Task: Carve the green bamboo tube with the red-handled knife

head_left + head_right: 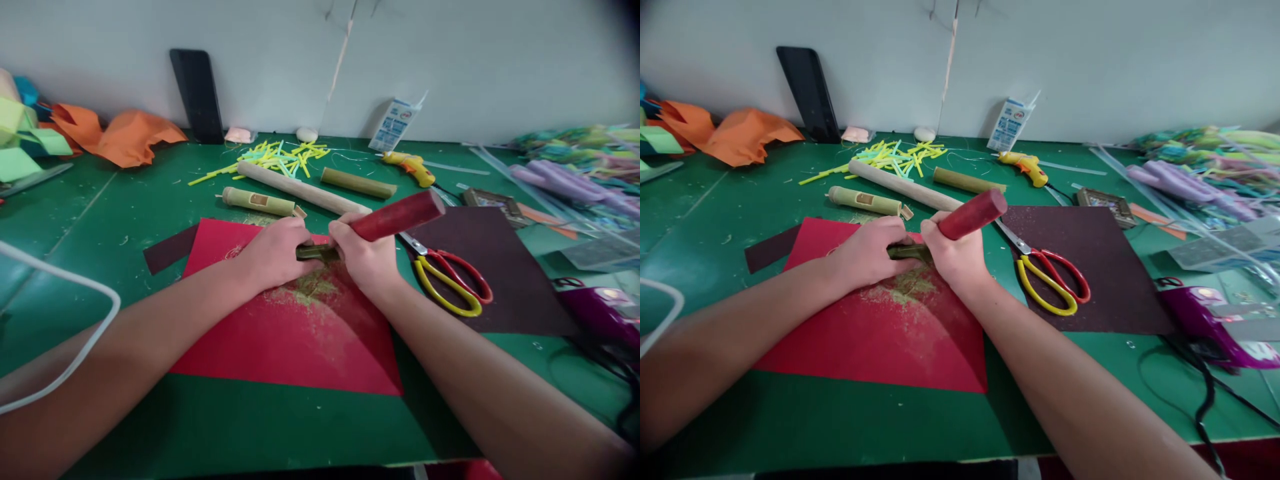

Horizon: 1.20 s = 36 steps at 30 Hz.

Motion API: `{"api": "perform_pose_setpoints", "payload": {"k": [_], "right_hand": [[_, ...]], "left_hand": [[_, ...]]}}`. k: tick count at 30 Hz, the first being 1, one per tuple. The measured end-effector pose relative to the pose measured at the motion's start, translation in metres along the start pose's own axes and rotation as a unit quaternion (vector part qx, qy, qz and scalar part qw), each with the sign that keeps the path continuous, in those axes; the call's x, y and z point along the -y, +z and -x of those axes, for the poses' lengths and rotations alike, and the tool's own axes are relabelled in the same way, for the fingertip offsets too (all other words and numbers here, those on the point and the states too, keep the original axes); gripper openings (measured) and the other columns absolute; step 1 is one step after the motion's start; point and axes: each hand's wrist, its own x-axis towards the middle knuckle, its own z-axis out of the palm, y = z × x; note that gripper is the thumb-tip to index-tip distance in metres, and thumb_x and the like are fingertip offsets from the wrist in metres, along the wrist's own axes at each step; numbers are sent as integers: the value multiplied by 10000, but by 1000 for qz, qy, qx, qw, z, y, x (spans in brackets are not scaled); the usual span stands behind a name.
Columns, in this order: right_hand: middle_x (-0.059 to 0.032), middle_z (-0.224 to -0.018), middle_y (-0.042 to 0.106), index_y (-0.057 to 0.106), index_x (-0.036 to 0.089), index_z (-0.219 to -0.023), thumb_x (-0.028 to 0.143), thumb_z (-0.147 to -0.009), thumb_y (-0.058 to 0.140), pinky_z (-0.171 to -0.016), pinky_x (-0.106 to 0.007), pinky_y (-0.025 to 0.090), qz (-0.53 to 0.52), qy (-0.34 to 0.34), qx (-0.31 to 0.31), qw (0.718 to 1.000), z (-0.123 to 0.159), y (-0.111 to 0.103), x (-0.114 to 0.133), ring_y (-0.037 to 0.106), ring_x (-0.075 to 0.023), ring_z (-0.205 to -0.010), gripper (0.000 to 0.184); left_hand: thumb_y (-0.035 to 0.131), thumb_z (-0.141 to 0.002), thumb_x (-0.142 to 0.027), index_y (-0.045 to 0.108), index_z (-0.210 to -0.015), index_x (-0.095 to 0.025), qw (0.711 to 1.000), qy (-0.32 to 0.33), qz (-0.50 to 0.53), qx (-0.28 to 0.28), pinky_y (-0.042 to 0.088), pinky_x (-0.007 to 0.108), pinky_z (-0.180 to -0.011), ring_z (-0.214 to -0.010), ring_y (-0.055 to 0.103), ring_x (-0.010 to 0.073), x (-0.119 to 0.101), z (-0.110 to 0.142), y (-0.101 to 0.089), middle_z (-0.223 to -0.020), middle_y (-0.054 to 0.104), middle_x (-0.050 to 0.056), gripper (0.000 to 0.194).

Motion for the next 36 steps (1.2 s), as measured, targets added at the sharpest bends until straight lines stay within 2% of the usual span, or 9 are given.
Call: {"api": "perform_pose_setpoints", "payload": {"k": [5,14,20,25,36], "right_hand": [[36,-537,483,532,216,-539,270,-746,620,-560,-293,378,16,-17,-19,1000,-5,3,-3,438,-114,-551,232],[39,-541,496,542,212,-537,260,-751,612,-565,-294,375,44,-36,-14,998,-5,3,-1,451,-115,-557,230],[41,-498,464,503,213,-481,207,-704,583,-519,-281,341,37,-12,35,999,-2,0,4,423,-105,-526,237],[45,-511,458,515,216,-515,253,-741,598,-524,-286,352,1,-12,-14,1000,-4,1,1,419,-105,-522,244],[33,-565,508,540,211,-560,276,-745,619,-559,-286,378,52,-26,-16,998,-6,4,-1,457,-117,-572,212]], "left_hand": [[775,-779,-259,618,-708,-153,1000,1,-4,2,412,305,-670,-738,518,168,2,0,2,-780,523,15,202],[762,-795,-258,602,-709,-157,1000,13,-9,-1,412,310,-680,-765,528,179,4,0,3,-785,522,19,207],[738,-814,-265,637,-736,-150,999,26,-13,15,399,310,-672,-773,536,186,3,-1,1,-781,536,25,172],[753,-815,-290,660,-751,-140,999,21,-28,13,418,323,-696,-791,546,197,3,-1,0,-805,557,40,187],[742,-829,-310,667,-783,-136,998,31,-51,22,451,353,-741,-850,572,231,5,0,3,-822,571,55,195]]}}
